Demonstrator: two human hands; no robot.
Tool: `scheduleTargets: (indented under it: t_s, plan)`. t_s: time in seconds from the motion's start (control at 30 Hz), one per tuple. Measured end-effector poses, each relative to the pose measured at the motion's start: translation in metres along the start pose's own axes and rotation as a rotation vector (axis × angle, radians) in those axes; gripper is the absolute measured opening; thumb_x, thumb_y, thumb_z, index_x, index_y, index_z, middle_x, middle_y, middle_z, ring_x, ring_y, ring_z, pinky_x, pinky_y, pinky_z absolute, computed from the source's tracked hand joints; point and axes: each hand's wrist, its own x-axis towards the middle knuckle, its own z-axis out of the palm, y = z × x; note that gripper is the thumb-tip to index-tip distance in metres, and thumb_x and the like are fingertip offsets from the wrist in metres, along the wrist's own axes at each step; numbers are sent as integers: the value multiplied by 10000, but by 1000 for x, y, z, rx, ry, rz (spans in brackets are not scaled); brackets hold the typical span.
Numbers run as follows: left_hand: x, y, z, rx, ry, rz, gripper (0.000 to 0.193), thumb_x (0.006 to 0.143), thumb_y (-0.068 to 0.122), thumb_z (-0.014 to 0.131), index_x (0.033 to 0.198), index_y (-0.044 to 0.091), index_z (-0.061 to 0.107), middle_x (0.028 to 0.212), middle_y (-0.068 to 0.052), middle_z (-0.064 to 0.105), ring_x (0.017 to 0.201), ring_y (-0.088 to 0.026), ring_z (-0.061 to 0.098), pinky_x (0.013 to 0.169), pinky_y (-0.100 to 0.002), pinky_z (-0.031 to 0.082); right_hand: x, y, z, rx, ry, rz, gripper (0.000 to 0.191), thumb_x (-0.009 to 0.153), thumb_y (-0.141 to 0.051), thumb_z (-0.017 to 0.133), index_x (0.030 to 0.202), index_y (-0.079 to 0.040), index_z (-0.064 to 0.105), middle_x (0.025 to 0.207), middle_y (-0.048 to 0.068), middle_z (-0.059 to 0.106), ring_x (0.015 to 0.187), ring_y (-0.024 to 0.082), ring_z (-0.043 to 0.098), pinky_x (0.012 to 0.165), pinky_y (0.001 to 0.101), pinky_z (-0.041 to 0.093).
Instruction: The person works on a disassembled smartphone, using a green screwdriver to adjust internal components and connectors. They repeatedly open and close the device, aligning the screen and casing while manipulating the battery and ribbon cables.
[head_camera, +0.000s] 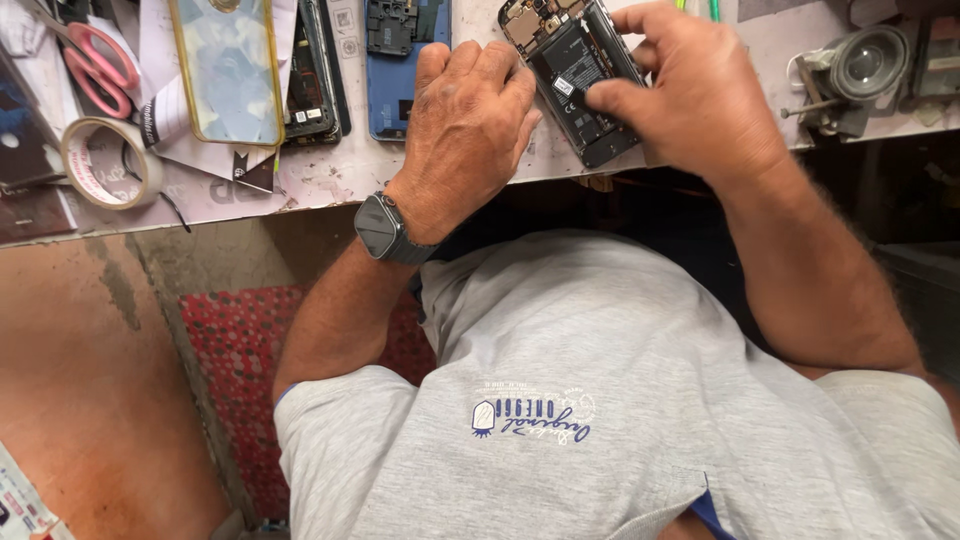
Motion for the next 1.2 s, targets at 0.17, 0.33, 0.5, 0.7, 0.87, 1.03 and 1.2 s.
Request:
scheduleTargets:
  t_s: [0.17, 0.33, 0.5, 0.7, 0.87, 1.03, 1.2]
  plan:
    - [0, -2, -7, -120, 72, -54, 198, 903, 137, 792, 1072, 61, 722, 1024, -44, 633, 928, -203, 605, 853, -409, 413, -5, 22, 3, 486, -22, -75, 300, 1015, 47, 716, 1308, 45, 650, 1048, 106, 759, 915, 127, 742, 807, 243, 644]
    - [2, -3, -13, -697, 71, -374, 301, 931, 46, 735, 1187, 14, 579, 1048, -56, 668, 648, -88, 605, 588, -272, 506, -8, 40, 13, 1004, -54, -124, 320, 1053, 21, 734, 1327, 111, 596, 1093, 165, 738, 939, 164, 740, 866, 269, 643]
    - [18, -13, -16, -1479, -90, -431, 457, 980, 17, 656, 1373, -21, 425, 1092, -102, 719, 802, -39, 689, 659, -195, 607, -11, 43, 28, 1190, -17, -56, 413, 1018, -16, 745, 1368, 104, 560, 1105, 170, 727, 951, 168, 731, 922, 302, 639]
    - [17, -16, -15, -1567, -111, -412, 422, 997, -5, 655, 1369, -41, 460, 1045, -101, 715, 798, -64, 674, 687, -216, 611, -18, 45, 28, 1198, -7, -9, 339, 1061, -39, 700, 1331, 116, 568, 1071, 161, 726, 930, 163, 730, 895, 292, 635]
    - [19, -20, -8, -1561, -129, -358, 437, 987, -1, 674, 1371, -33, 468, 1033, -99, 715, 814, -65, 693, 698, -222, 625, -26, 44, 31, 1122, 28, -25, 375, 1067, -54, 675, 1379, 109, 544, 1066, 161, 727, 921, 151, 734, 849, 270, 637]
    - [25, -22, -2, -1517, -169, -350, 447, 975, 19, 685, 1369, -23, 479, 1023, -96, 726, 820, -67, 715, 690, -222, 654, -28, 43, 32, 1079, 65, -31, 386, 1077, -67, 662, 1401, 102, 536, 1033, 150, 729, 883, 130, 732, 785, 230, 626]
    - [26, -26, 5, -1531, -189, -313, 458, 991, 65, 705, 1381, -13, 479, 1043, -99, 728, 828, -67, 725, 690, -221, 666, -27, 47, 32, 1061, 86, -55, 352, 1007, -109, 675, 1293, 64, 565, 947, 84, 731, 742, 50, 687, 555, 106, 532]
